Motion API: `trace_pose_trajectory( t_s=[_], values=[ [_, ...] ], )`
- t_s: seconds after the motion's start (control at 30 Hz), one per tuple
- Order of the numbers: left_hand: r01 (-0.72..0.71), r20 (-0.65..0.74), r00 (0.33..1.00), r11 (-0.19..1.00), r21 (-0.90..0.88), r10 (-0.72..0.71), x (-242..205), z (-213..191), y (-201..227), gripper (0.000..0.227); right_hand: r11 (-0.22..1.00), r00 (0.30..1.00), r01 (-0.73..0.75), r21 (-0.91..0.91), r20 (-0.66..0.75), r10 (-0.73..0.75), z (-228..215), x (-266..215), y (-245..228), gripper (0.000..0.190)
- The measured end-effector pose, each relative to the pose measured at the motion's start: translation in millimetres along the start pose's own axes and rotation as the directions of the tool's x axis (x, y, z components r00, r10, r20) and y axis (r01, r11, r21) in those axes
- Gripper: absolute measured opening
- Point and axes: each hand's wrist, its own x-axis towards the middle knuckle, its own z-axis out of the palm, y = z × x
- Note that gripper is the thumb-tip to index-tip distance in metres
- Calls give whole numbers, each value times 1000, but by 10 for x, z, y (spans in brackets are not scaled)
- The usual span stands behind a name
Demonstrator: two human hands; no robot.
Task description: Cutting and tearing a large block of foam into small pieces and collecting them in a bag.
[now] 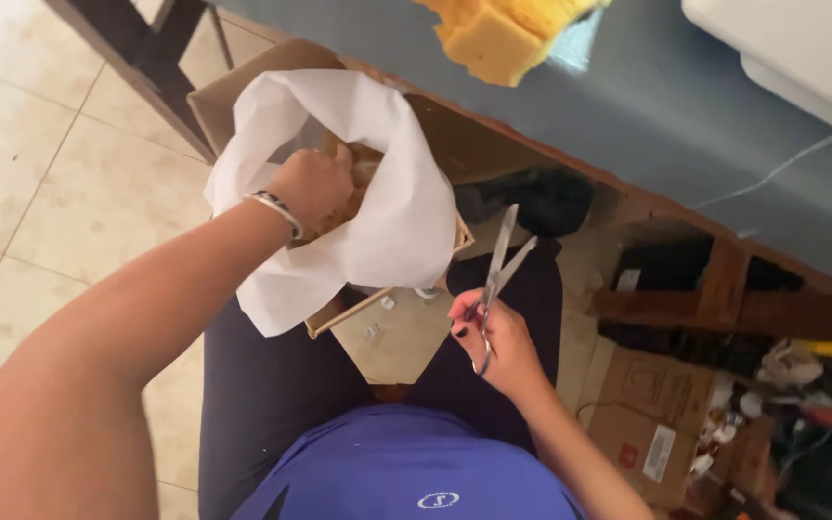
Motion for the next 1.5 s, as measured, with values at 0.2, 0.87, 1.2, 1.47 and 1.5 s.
trace_pose_trajectory(
  t_s=[0.2,0.87,1.2,1.47,1.5],
  values=[
    [135,511,855,990,-50,-91,454,702,85,83,1000,999,-5,11,-45,5,80,16,-38,34],
    [489,352,544,-53,-871,-762,-1404,-759,-256,18,836,844,459,-302,442,-304,405,1603,-779,59],
    [454,355,498,-110,-884,-791,-1421,-1325,-200,13,546,806,570,-614,548,-225,-143,1496,-442,36],
    [281,31,682,224,-933,-730,-1926,-1670,809,23,488,762,647,-585,501,-410,-60,211,311,20],
    [280,33,683,221,-934,-730,-1926,-1480,862,23,488,763,646,-587,502,-407,22,231,478,20]
  ],
)
